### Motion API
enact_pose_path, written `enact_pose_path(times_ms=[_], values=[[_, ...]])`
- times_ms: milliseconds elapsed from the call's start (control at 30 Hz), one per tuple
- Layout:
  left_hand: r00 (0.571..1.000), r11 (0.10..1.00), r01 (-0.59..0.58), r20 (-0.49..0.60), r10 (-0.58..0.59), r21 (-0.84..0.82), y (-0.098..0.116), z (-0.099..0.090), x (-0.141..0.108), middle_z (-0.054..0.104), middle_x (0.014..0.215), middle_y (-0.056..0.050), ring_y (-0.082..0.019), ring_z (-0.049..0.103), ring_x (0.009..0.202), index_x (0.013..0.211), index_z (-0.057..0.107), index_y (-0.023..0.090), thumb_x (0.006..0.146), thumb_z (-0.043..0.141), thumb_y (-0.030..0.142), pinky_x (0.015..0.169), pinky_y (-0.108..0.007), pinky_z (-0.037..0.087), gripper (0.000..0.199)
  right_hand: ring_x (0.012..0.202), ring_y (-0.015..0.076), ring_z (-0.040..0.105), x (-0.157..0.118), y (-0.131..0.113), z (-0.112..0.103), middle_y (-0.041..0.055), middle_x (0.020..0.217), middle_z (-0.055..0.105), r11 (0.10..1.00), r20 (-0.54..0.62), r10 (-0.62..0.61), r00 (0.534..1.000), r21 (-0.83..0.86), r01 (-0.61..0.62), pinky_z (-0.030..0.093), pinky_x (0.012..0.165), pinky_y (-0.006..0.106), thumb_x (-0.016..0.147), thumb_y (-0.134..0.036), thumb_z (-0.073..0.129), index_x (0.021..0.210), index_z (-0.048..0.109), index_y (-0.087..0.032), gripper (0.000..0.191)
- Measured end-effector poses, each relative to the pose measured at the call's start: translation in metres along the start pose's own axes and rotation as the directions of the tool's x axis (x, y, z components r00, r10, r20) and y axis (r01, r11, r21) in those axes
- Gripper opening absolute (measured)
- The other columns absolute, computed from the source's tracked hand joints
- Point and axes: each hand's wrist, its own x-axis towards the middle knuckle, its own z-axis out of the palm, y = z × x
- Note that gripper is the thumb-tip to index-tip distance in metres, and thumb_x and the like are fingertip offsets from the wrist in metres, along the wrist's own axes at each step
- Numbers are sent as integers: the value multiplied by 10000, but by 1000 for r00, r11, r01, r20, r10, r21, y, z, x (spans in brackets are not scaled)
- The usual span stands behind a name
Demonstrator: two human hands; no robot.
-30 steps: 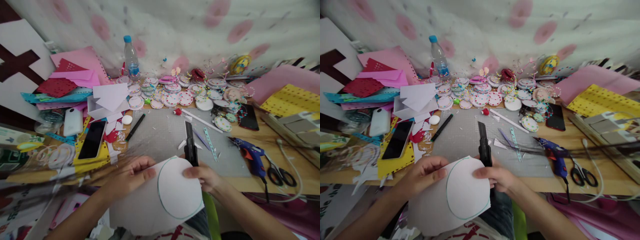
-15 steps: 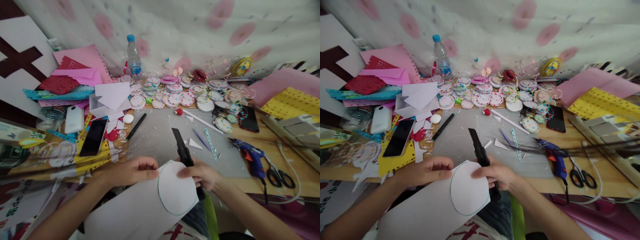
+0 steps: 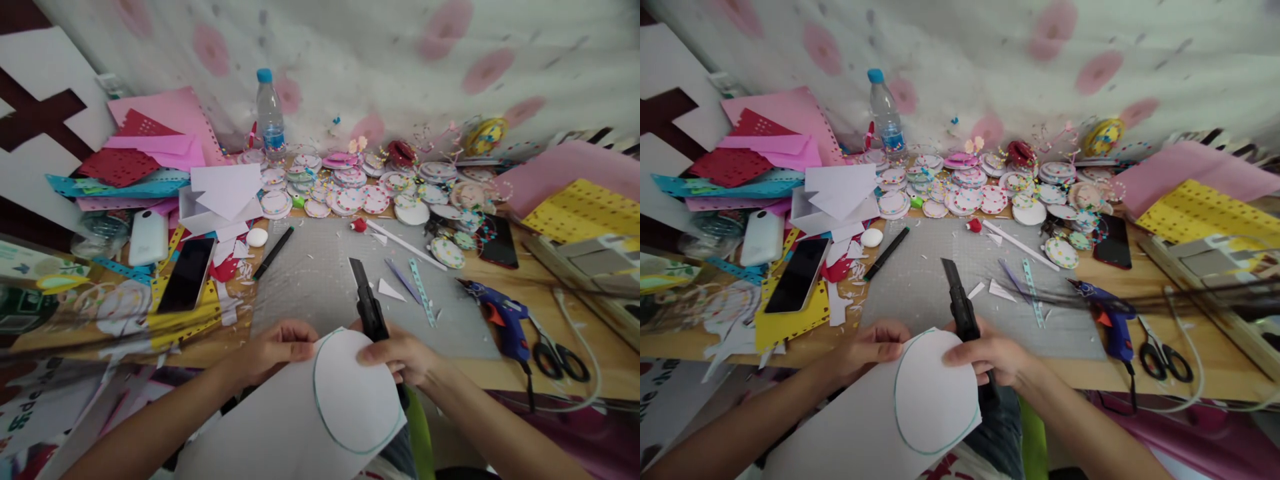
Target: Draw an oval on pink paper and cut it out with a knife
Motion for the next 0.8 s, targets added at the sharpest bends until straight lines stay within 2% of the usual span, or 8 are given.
enact_pose_path(times_ms=[100,167,267,333,400,467,633,800], values=[[1000,999,6,-13,-7,-43,-7,-4,2,572,568,20,-69,474,463,680,651,146,559,811,456,441,-175,322,369,316,-4,124,0,1,0,-148,369,284,1000,-3,13,1000,3,-13,144,272,120,570,-353,788,772,549,-151,373],[1000,998,28,-5,-29,-51,-4,-4,3,567,555,23,-68,469,455,669,653,144,553,808,433,438,-177,325,347,319,-5,120,1,1,2,-151,371,278,999,-12,34,999,10,-34,138,279,118,579,-341,786,772,546,-153,361],[991,992,120,49,-121,24,13,0,1,574,558,17,-66,459,447,682,675,129,556,807,368,421,-177,309,301,314,-7,121,2,-1,4,-153,365,277,997,1,77,997,17,-77,152,285,118,590,-304,788,739,528,-161,332],[980,975,181,62,-190,126,26,5,0,568,561,21,-62,444,449,698,678,132,576,798,394,417,-175,298,313,306,-6,123,3,-3,6,-156,354,274,995,45,94,995,15,-95,166,288,118,603,-283,785,731,527,-164,312],[976,959,195,59,-211,205,36,10,-3,534,540,34,-54,409,438,690,663,139,611,774,447,406,-174,268,336,295,-4,127,3,-4,7,-158,342,270,996,103,81,991,21,-83,171,287,118,613,-276,780,723,527,-165,297],[980,963,162,75,-182,215,38,14,-4,500,519,39,-50,377,425,671,648,138,625,758,475,394,-182,235,358,285,-6,132,4,-6,8,-154,335,270,998,165,47,985,25,-52,168,281,120,620,-284,771,675,512,-161,293],[991,995,83,97,-88,51,19,15,-4,499,511,26,-61,377,421,672,659,133,601,757,462,405,-208,222,351,264,-5,150,4,-6,9,-137,334,300,999,304,-5,953,32,-6,181,263,126,659,-301,728,611,504,-147,277],[999,1000,10,54,-9,-21,0,15,1,481,498,15,-81,394,444,606,632,134,586,740,447,438,-217,251,332,264,-5,129,3,-5,11,-146,337,292,998,295,10,955,63,-30,165,255,129,651,-300,745,629,491,-157,292]])
